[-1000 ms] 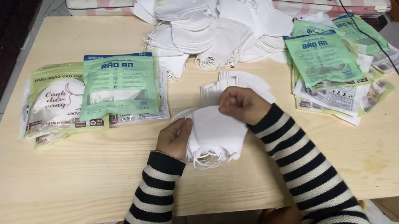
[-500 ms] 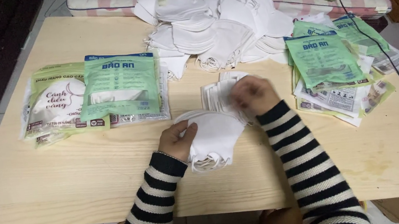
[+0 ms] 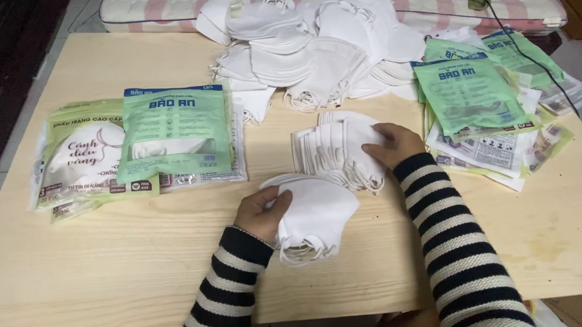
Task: Stacking and aligning white face masks on a wooden table for packaging
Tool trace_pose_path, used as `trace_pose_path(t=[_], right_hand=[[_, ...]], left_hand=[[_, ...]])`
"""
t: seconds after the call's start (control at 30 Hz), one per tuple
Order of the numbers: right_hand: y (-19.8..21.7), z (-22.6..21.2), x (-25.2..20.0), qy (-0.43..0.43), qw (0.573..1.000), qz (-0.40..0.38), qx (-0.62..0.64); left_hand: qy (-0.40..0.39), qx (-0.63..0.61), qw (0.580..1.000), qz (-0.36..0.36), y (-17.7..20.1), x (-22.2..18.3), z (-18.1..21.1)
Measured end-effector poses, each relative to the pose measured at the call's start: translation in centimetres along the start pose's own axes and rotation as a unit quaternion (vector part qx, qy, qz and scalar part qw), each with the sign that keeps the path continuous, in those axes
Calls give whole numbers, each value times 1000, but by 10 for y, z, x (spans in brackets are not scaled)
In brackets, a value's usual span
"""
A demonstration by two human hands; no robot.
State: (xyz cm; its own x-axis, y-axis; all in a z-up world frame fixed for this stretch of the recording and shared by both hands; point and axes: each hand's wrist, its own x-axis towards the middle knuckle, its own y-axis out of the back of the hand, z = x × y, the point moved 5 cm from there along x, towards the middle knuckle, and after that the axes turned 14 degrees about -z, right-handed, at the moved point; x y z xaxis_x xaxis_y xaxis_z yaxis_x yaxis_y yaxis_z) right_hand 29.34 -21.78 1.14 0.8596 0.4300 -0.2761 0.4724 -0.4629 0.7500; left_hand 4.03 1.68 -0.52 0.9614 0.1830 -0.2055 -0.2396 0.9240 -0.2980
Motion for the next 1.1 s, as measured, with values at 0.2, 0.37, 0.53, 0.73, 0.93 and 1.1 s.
trace_pose_path(t=[0.2, 0.37, 0.53, 0.73, 0.93, 1.1], right_hand=[[-4, 10, 11, 18, 999, -4, -26], [-11, 19, 23, 23, 999, -7, -41], [-8, 12, 13, 3, 999, -10, -41], [-14, 27, 30, 16, 999, -2, -33], [-13, 11, 23, 60, 997, 20, -35], [12, -34, -21, 282, 935, -7, 213]], left_hand=[[22, 7, 1000, 17, 7, 0, 1], [-16, 12, 999, 40, 13, 10, -8], [-9, 36, 998, 52, 17, 3, 6], [-48, 76, 993, 78, 19, -6, 16], [-58, 97, 989, 94, 18, -20, 39], [-73, 97, 986, 110, 21, -17, 36]])
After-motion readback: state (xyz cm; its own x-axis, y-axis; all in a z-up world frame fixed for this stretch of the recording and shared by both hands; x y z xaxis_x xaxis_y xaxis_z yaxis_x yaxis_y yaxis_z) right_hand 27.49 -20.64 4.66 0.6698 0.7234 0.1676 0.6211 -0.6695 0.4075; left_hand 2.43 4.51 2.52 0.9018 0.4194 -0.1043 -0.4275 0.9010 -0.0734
